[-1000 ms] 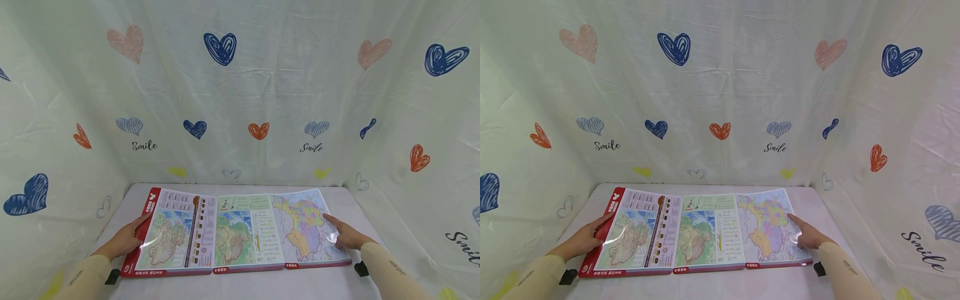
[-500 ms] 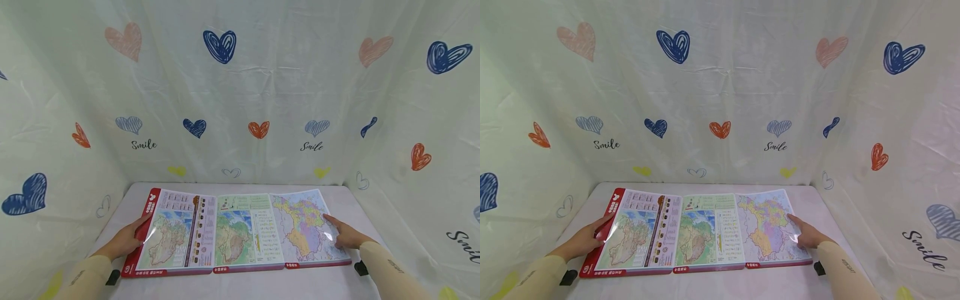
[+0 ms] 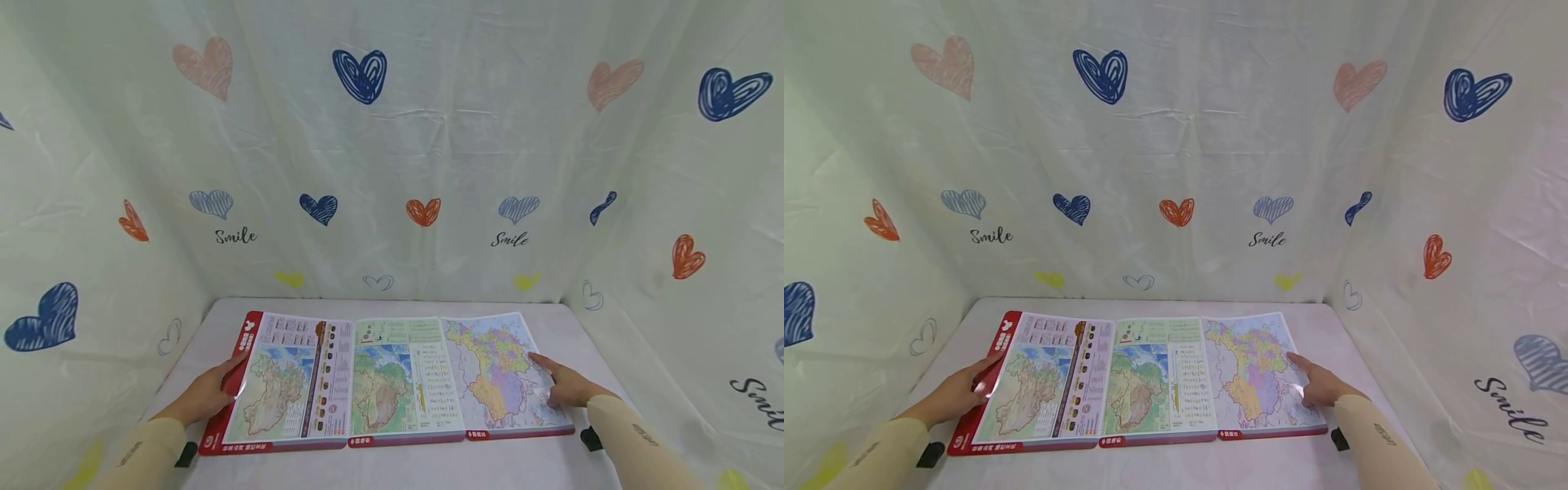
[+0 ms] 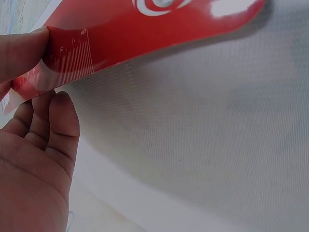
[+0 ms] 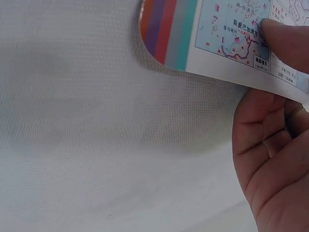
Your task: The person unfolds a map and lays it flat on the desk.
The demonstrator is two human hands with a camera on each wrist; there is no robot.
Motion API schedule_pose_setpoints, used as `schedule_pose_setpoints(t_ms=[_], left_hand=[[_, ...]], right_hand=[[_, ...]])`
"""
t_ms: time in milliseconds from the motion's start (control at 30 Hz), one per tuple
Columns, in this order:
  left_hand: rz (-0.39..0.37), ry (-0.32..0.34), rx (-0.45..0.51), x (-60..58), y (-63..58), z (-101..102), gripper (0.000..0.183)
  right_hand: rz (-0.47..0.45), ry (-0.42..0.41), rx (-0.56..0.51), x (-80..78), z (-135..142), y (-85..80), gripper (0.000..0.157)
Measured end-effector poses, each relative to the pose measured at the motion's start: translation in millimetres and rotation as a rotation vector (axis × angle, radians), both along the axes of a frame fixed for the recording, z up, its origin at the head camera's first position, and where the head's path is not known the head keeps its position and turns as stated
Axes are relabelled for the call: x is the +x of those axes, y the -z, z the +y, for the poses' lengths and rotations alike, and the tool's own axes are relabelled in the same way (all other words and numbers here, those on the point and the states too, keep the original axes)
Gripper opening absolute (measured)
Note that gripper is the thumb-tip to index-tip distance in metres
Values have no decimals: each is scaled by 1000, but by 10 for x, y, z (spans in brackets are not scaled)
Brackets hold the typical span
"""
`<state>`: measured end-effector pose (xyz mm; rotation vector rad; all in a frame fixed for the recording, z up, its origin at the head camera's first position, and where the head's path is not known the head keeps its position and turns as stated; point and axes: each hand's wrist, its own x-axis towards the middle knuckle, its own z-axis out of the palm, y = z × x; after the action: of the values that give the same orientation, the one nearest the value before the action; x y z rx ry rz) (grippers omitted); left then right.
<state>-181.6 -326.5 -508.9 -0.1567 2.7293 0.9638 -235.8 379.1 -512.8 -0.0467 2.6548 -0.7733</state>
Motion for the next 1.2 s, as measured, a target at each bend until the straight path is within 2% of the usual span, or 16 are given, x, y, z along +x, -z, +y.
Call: schedule_pose_setpoints(t_ms=[267,500,733,1033,1200], left_hand=[[7,13,-8,15,7,8,94],[7,29,-62,10,27,-2,90],[7,22,-95,11,26,9,90],[6,6,-95,23,30,31,83],[21,17,-132,3,38,48,78]], right_hand=[[-16,9,44,31,-53,-67,97],[-37,34,72,40,-82,-93,94],[-33,44,106,16,-59,-69,92],[-35,58,108,-7,-46,-53,93],[-25,47,133,-16,-12,-11,91]])
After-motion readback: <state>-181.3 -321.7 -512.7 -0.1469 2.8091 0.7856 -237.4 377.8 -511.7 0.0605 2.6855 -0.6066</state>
